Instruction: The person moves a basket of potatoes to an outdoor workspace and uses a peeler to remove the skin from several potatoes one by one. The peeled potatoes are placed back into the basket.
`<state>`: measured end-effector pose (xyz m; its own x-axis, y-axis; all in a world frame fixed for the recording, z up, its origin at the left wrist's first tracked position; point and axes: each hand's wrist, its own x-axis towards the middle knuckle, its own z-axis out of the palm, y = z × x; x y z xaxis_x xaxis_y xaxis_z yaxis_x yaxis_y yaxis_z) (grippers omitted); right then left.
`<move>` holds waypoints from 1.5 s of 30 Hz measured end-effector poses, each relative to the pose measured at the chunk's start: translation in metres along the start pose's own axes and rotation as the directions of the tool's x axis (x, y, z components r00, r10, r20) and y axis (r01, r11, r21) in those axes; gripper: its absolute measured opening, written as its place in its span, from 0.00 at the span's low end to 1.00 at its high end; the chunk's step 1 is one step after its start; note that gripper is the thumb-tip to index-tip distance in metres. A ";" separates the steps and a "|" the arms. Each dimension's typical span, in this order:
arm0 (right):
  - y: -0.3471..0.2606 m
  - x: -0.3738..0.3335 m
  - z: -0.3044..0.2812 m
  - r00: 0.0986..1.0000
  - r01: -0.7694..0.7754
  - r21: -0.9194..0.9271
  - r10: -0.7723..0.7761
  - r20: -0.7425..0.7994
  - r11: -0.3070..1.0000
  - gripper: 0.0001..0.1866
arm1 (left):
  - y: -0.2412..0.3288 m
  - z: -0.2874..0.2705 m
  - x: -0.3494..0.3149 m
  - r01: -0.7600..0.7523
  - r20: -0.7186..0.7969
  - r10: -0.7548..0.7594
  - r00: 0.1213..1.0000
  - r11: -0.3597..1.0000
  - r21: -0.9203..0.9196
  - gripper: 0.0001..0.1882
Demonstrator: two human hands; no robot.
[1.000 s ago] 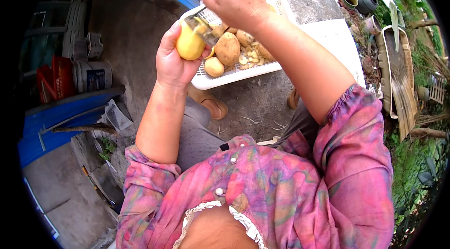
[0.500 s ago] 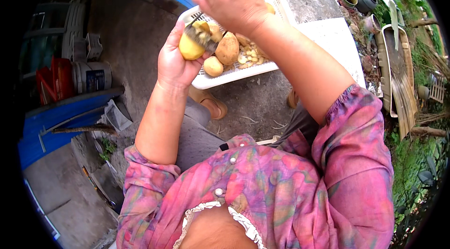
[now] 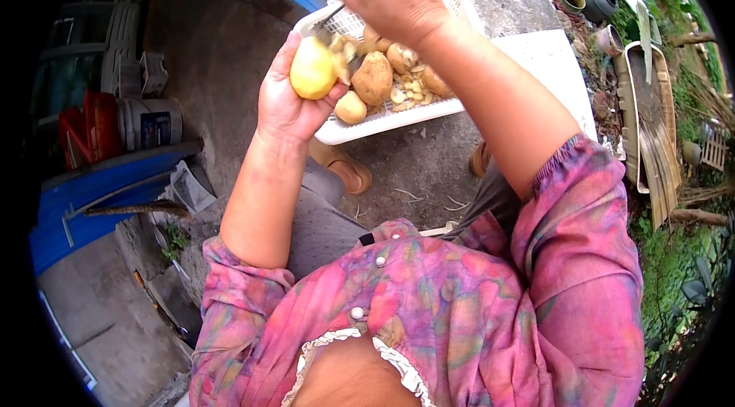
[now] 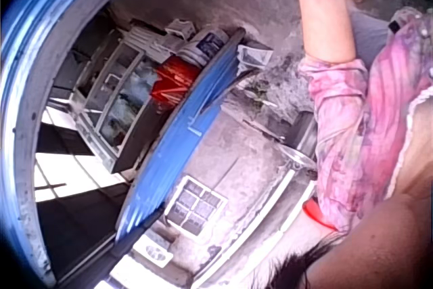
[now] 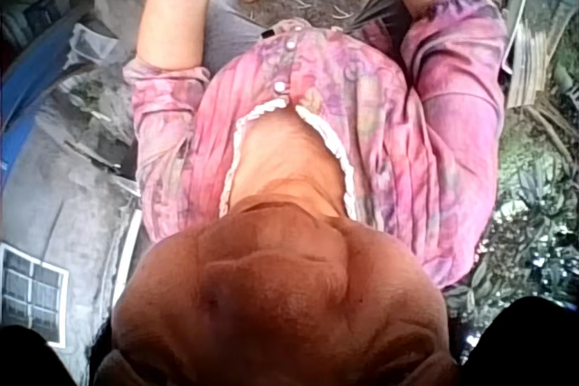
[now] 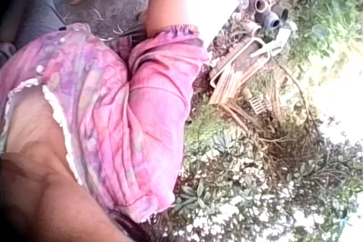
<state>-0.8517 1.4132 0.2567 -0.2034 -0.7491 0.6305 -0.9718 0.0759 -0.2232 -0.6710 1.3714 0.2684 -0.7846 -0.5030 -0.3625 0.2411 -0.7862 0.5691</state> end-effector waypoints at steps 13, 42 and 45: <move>0.006 -0.004 0.001 0.941 -0.288 0.215 0.235 0.242 0.933 0.20 | 0.004 -0.010 0.001 0.012 0.238 -0.023 0.971 0.999 0.048 0.26; -0.002 0.003 -0.011 0.925 -0.274 0.150 0.217 0.312 0.950 0.21 | 0.002 -0.004 0.001 -0.026 0.095 0.017 0.995 0.995 0.095 0.17; 0.019 -0.002 -0.002 0.895 -0.358 0.120 0.304 0.327 0.926 0.21 | 0.003 -0.005 0.002 0.010 0.216 -0.024 0.976 0.998 0.062 0.22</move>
<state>-0.8697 1.4170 0.2531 -0.4384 -0.8624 0.2530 -0.8126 0.2601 -0.5216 -0.6690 1.3665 0.2660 -0.8951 -0.3947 -0.2076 0.1972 -0.7678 0.6096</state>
